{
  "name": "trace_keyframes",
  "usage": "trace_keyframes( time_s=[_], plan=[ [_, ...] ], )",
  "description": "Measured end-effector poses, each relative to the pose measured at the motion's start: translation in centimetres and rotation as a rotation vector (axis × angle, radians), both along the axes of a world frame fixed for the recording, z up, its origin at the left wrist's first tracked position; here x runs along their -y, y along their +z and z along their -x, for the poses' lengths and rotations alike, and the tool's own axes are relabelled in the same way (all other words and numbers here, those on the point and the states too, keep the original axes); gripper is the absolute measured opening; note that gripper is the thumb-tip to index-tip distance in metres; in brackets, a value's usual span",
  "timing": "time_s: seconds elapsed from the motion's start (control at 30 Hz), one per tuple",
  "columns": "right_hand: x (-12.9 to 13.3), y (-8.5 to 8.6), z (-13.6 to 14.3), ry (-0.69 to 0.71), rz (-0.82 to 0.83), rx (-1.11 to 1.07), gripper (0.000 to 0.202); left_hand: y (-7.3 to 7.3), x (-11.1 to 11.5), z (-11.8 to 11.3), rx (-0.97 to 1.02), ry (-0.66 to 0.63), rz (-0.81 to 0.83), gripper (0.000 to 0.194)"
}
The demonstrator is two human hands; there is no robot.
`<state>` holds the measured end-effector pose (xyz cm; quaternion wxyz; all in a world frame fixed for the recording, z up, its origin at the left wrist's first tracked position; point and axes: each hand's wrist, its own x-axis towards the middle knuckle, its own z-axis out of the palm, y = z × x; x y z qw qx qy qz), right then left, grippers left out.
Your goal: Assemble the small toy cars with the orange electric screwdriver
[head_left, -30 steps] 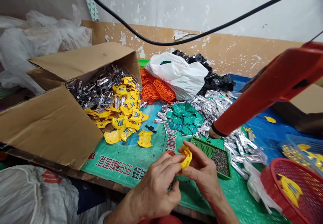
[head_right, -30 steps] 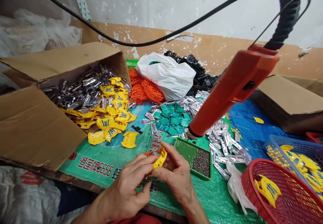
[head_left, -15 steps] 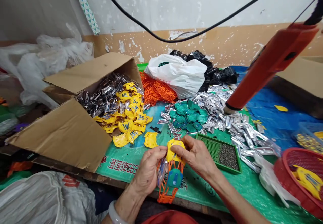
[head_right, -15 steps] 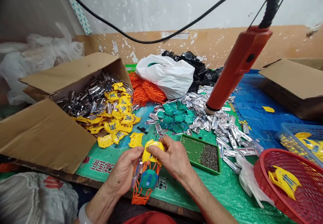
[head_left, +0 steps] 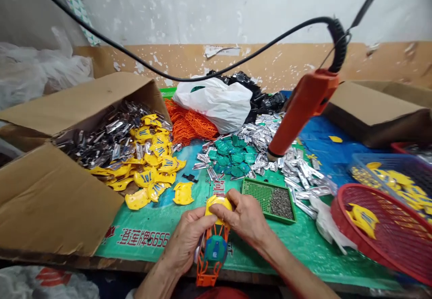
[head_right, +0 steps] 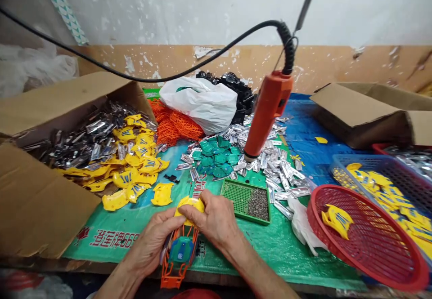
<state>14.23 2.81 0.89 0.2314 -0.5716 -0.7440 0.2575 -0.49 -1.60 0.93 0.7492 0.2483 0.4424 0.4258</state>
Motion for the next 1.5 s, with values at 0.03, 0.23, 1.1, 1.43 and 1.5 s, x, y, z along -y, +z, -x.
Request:
trace_keyframes(
  time_s=[0.03,0.23,1.1,1.43,1.5],
  plan=[
    [0.2,-0.2,0.1,-0.006,-0.002,0.013,0.040,-0.1,0.0,0.0,-0.005,-0.017,0.004,0.025],
    [1.8,1.5,-1.9,-0.057,-0.189,0.001,0.036,0.0,-0.1,-0.5,0.075,-0.038,0.061,0.027],
    [-6.2,4.9,-4.4,-0.441,-0.212,-0.818,0.024,-1.0,-0.2,-1.3,0.029,-0.035,0.168,0.030],
    [-5.5,4.1,-3.6,-0.427,-0.263,-0.887,0.017,-0.3,-0.3,-1.9,0.006,-0.041,0.189,0.029],
    [-5.6,4.0,-3.5,-0.432,-0.273,-0.890,0.017,-0.4,-0.3,-1.8,0.014,-0.039,0.188,0.029]
  ],
)
